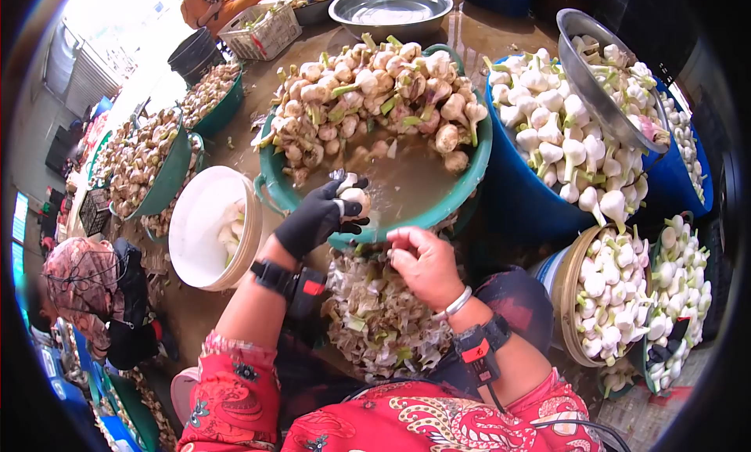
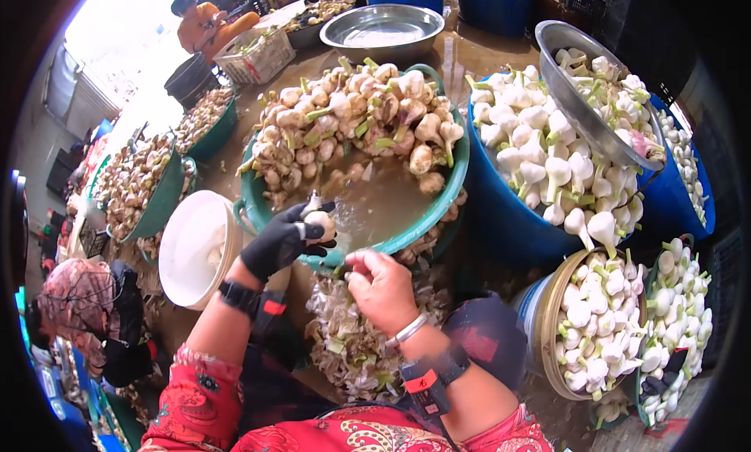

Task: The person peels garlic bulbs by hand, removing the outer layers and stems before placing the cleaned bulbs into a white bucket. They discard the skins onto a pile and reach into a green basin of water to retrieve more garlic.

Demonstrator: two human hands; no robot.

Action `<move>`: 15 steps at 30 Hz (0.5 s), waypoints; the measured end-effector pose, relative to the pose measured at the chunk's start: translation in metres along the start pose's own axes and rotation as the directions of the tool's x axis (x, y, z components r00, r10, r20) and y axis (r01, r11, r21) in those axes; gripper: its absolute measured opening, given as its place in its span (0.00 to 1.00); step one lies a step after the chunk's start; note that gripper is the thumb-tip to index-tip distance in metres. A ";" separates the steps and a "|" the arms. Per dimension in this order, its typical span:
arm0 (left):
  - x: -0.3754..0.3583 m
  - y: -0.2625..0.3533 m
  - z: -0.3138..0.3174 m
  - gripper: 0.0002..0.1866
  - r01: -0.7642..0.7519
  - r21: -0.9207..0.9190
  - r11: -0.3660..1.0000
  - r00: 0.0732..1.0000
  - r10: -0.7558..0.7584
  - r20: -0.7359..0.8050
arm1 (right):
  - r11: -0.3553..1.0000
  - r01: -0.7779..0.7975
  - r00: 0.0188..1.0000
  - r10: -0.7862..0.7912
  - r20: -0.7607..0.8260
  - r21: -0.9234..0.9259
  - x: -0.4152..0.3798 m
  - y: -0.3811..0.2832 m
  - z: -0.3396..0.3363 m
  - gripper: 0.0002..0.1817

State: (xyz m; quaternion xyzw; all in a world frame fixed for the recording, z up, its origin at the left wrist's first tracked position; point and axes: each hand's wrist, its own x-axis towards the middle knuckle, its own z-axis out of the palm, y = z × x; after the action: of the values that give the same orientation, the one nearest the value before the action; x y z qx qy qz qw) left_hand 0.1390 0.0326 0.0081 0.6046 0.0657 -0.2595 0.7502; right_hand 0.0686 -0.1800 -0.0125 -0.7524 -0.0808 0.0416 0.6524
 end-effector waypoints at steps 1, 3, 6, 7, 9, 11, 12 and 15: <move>-0.023 0.000 0.008 0.30 -0.047 -0.057 0.997 0.999 0.048 0.017 | 0.997 -0.007 1.000 0.006 0.023 0.074 -0.001 0.004 0.002 0.13; -0.062 -0.012 0.019 0.33 -0.117 -0.105 0.988 0.993 0.120 0.016 | 0.952 -0.086 0.996 0.072 0.058 0.295 -0.005 0.003 0.008 0.15; -0.102 -0.031 0.038 0.34 -0.085 -0.099 0.991 0.996 0.082 -0.032 | 0.901 -0.174 0.980 0.118 0.161 0.397 -0.017 -0.011 0.014 0.16; -0.109 -0.040 0.042 0.34 -0.083 -0.114 0.990 0.996 0.080 -0.030 | 0.897 -0.176 0.977 0.110 0.182 0.405 -0.022 -0.013 0.016 0.16; -0.116 -0.055 0.045 0.34 -0.181 -0.097 0.979 0.982 0.176 -0.064 | 0.906 -0.168 0.975 0.096 0.199 0.389 -0.031 -0.020 0.018 0.16; -0.121 -0.060 0.041 0.35 -0.163 -0.119 0.980 0.986 0.158 -0.046 | 0.915 -0.151 0.975 0.075 0.210 0.373 -0.036 -0.026 0.019 0.16; -0.122 -0.061 0.039 0.36 -0.162 -0.102 0.982 0.987 0.161 -0.017 | 0.921 -0.148 0.975 0.075 0.208 0.361 -0.037 -0.029 0.020 0.16; -0.119 -0.068 0.036 0.38 -0.298 0.075 0.952 0.955 0.298 0.012 | 0.923 -0.172 0.973 0.104 0.206 0.345 -0.039 -0.043 0.021 0.15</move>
State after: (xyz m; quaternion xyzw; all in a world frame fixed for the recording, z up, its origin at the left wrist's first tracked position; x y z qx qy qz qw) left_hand -0.0027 0.0266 0.0071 0.6354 -0.0365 -0.1460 0.7573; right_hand 0.0239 -0.1602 0.0256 -0.6168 -0.0782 0.1709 0.7643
